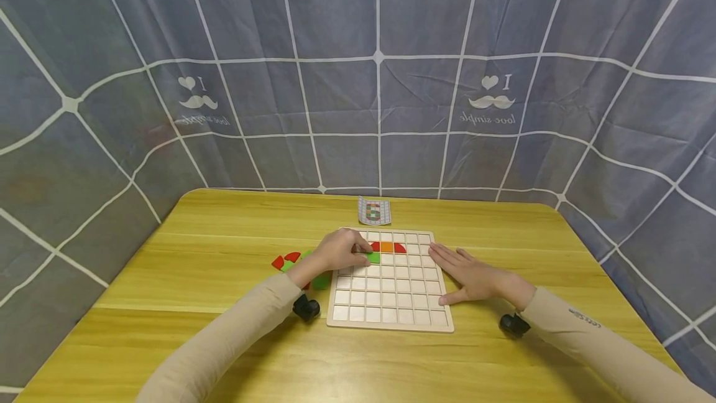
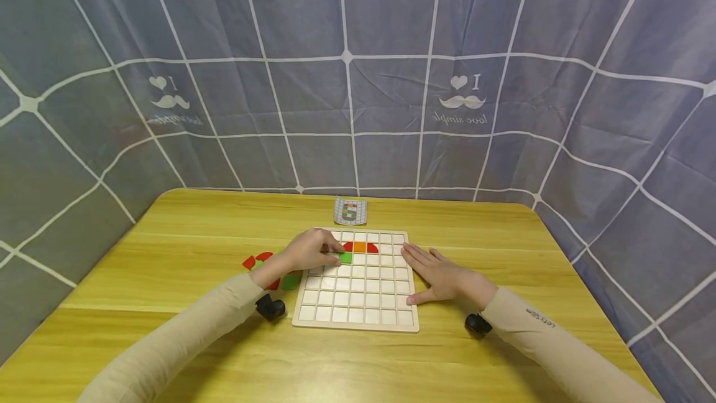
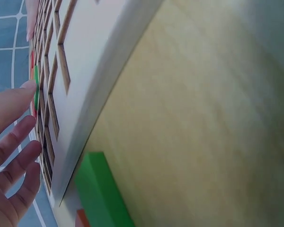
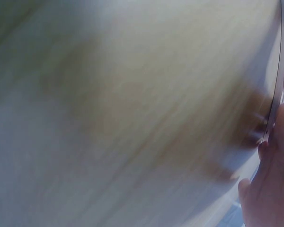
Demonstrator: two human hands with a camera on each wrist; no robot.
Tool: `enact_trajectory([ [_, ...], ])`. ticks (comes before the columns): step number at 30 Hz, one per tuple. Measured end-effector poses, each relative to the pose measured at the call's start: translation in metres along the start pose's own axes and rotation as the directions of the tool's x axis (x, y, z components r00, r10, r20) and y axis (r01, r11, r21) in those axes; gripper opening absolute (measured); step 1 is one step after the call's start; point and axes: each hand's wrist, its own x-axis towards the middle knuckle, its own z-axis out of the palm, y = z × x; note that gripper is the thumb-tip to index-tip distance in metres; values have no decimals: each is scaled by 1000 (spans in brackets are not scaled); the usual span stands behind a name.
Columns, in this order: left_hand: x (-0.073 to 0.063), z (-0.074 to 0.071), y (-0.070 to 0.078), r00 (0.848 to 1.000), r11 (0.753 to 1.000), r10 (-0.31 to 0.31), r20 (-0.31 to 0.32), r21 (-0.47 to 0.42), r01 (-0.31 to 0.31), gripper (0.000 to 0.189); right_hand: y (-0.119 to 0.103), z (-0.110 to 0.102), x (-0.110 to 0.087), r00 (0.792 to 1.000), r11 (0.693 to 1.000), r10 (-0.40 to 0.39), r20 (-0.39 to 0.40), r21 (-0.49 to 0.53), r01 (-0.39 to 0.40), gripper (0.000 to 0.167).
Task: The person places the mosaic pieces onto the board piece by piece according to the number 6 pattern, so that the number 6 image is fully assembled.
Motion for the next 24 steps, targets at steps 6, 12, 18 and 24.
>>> enact_trajectory([
  [6, -6, -6, -2, 999, 1000, 10, -32, 4, -10, 24, -1, -1, 0, 1000, 1000, 3, 10, 8, -3, 103],
  [12, -13, -13, -4, 997, 998, -70, -39, 6, 70, 24, -2, -2, -2, 1000, 1000, -15, -13, -3, 15, 102],
  [18, -21, -20, -10, 993, 994, -110, -53, 11, 111, 24, -1, 0, -1, 1000, 1000, -16, -16, -5, 16, 102],
  [24, -31, -25, -18, 992, 994, -102, -78, 21, 103, 25, 2, 2, -1, 998, 999, -47, -48, -3, 47, 101],
])
